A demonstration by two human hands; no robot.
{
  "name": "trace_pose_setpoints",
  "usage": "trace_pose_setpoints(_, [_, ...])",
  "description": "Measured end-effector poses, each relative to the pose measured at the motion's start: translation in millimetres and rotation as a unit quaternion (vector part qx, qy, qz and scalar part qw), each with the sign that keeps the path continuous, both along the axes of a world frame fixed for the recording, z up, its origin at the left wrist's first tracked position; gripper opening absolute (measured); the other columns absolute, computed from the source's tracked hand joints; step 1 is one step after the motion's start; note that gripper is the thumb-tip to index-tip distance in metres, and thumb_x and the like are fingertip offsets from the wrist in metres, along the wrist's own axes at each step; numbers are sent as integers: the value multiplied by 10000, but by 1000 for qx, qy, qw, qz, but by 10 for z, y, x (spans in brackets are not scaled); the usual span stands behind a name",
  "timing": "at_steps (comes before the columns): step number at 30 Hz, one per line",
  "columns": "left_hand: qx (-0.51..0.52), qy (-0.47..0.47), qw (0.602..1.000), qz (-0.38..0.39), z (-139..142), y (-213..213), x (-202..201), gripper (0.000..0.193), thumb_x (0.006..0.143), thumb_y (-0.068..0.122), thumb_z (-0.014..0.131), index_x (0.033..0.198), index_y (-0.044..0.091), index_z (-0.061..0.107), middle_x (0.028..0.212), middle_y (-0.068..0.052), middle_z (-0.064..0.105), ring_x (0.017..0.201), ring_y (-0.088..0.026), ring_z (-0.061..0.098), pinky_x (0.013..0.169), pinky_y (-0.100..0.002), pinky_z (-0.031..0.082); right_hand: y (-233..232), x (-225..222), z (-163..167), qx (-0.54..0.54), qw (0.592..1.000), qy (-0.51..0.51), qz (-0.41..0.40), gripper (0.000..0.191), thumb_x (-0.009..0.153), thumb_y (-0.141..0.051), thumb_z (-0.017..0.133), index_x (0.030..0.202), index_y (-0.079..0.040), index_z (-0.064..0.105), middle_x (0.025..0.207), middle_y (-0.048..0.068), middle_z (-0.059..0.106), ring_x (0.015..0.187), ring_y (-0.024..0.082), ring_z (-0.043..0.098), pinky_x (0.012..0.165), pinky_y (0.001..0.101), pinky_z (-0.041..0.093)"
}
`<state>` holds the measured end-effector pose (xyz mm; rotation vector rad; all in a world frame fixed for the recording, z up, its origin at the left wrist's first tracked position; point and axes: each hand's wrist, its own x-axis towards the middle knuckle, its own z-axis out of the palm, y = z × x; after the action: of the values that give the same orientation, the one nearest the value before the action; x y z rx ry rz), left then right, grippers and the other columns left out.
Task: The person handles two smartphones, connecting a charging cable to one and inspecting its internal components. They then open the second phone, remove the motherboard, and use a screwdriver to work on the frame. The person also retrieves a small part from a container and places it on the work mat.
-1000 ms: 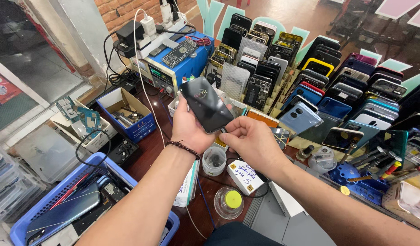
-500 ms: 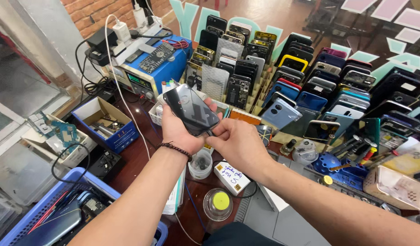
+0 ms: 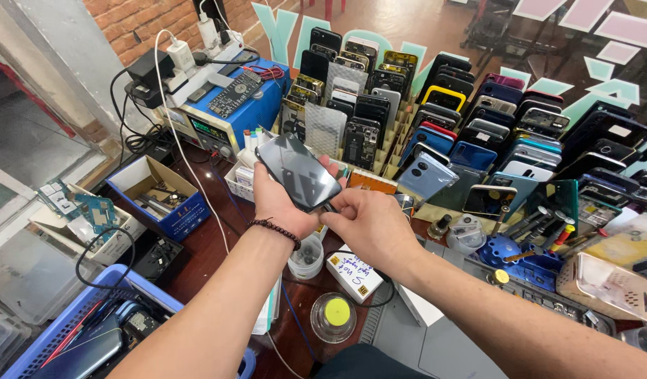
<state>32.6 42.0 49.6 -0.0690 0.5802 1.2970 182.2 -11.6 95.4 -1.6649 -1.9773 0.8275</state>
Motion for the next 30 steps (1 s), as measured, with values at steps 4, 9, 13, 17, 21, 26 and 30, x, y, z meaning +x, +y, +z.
trace_pose_setpoints(4, [-19,-34,999,15,-23,26,-69,632,982,622,294,1119,92,609,1013,-143,674,954,-326,671,921,-561,510,3,-42,-10,35,999,23,23,204,830,-276,731,896,-86,767,699,50,737,625,213,720,609,366,557])
trace_pose_setpoints(9, [-10,-16,999,26,-21,50,-98,605,971,599,321,1099,86,614,1009,-152,679,946,-339,665,933,-590,513,49,-80,-91,-55,992,110,-5,226,864,-260,717,944,-51,753,696,59,738,608,147,709,585,310,557])
trace_pose_setpoints(13, [16,-9,1000,17,-1,37,-86,572,989,572,351,1096,74,612,1015,-145,670,945,-335,671,941,-575,523,109,-58,-167,-199,938,284,-1,268,980,-261,598,958,-17,707,728,17,694,604,88,636,577,249,557])
trace_pose_setpoints(17, [-8,-7,999,32,17,20,-52,614,965,600,314,1098,78,609,1012,-147,670,940,-327,667,931,-568,521,135,-38,-221,-217,932,289,-23,288,1009,-266,590,918,-14,696,691,26,659,564,97,587,543,253,499])
trace_pose_setpoints(21, [-26,9,999,42,23,32,-28,624,962,622,313,1107,87,601,1021,-143,674,947,-316,665,934,-560,523,162,-44,-251,-226,928,292,-42,247,995,-248,620,927,-25,700,684,20,630,557,98,569,541,249,492])
trace_pose_setpoints(26, [-29,-2,999,46,-18,56,-47,674,963,630,288,1151,65,602,1054,-152,682,955,-318,669,935,-565,527,176,-61,-297,-227,927,295,-44,235,985,-255,621,942,-43,714,675,14,632,551,101,559,534,254,481])
trace_pose_setpoints(30, [-41,-13,998,49,-80,81,-63,738,953,662,265,1167,45,607,1056,-154,677,939,-315,665,909,-555,524,186,-58,-320,-237,922,303,-41,246,988,-258,612,945,-43,722,670,11,629,550,102,548,527,251,466])
